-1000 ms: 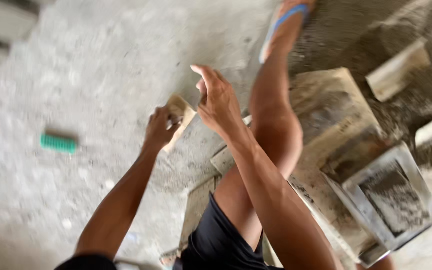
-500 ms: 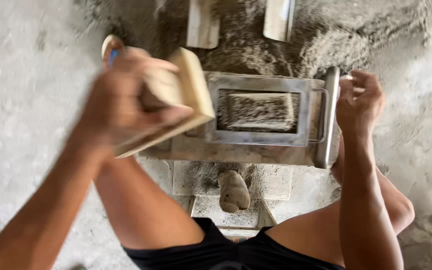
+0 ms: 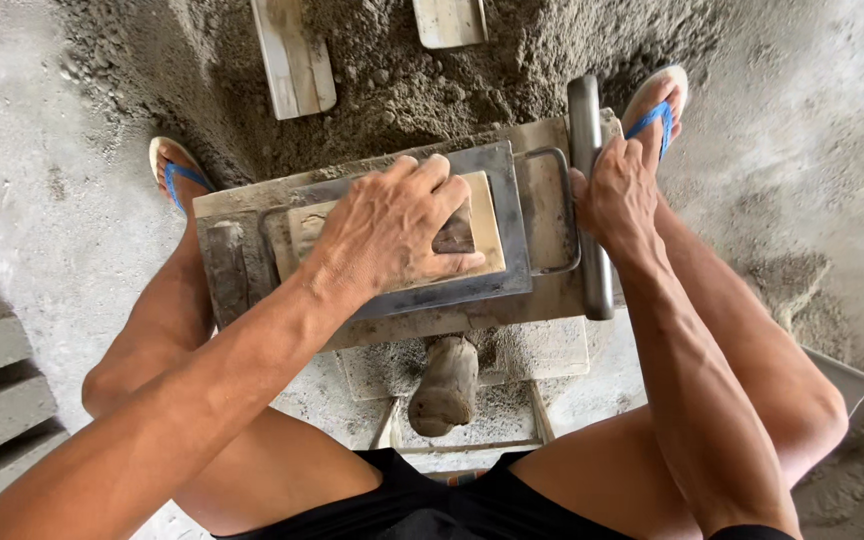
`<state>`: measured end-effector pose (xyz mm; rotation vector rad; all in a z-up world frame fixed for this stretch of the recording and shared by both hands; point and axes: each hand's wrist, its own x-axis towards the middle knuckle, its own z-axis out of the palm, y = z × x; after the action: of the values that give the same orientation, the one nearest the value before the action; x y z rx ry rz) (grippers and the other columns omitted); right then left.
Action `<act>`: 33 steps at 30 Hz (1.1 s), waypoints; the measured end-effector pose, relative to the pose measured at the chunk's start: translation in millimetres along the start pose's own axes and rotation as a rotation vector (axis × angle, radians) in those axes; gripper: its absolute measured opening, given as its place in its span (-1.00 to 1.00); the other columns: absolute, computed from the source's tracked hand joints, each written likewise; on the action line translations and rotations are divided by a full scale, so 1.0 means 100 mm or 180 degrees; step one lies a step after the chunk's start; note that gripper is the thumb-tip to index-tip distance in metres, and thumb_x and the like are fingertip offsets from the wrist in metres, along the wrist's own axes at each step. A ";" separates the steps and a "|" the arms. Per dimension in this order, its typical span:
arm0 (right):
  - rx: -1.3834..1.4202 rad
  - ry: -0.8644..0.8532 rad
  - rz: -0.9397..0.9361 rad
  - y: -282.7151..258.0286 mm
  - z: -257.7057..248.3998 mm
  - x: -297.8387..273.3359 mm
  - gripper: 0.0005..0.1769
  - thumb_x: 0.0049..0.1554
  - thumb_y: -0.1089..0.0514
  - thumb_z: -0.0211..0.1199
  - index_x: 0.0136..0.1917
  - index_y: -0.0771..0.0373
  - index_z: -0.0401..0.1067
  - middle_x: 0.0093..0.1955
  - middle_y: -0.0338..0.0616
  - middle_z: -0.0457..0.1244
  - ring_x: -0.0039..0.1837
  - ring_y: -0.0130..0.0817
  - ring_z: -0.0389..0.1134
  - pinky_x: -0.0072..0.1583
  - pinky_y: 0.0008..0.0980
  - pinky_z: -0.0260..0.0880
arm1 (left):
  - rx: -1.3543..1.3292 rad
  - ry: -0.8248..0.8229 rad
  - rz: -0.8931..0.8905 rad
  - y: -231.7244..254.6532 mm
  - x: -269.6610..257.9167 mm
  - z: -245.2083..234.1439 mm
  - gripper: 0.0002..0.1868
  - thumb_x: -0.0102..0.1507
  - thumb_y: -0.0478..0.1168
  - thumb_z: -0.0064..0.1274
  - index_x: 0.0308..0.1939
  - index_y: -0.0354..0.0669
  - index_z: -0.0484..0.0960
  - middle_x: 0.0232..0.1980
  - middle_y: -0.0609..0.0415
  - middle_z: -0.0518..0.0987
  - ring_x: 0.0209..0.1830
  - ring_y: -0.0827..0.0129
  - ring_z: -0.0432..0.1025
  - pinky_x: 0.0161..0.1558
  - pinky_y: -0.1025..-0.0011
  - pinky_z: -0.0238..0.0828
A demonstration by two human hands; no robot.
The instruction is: The person scoops wet concrete into a rectangular metal mold using a trowel, levels the surface, and then flips the mold to release the formed brick onto a stack. The process is repeated multiple times in a continuous cycle.
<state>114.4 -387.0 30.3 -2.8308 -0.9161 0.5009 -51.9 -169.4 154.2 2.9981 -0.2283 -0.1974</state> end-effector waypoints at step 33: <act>0.2691 -0.1291 0.0877 -2.05 -1.43 -1.35 -0.46 0.24 -0.19 -0.22 0.06 0.37 0.18 -0.45 -0.03 0.19 -0.52 -0.41 0.23 -0.54 -0.46 0.30 | -0.1180 0.0128 -0.0941 -0.44 -0.99 0.66 0.15 -0.18 0.37 0.22 0.29 -0.20 0.14 0.14 -0.08 0.25 0.14 0.04 0.25 0.04 0.11 0.33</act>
<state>-50.6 -302.6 245.0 -2.0924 -0.2288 1.1891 -151.6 -118.7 95.0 2.6474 0.2335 -0.1838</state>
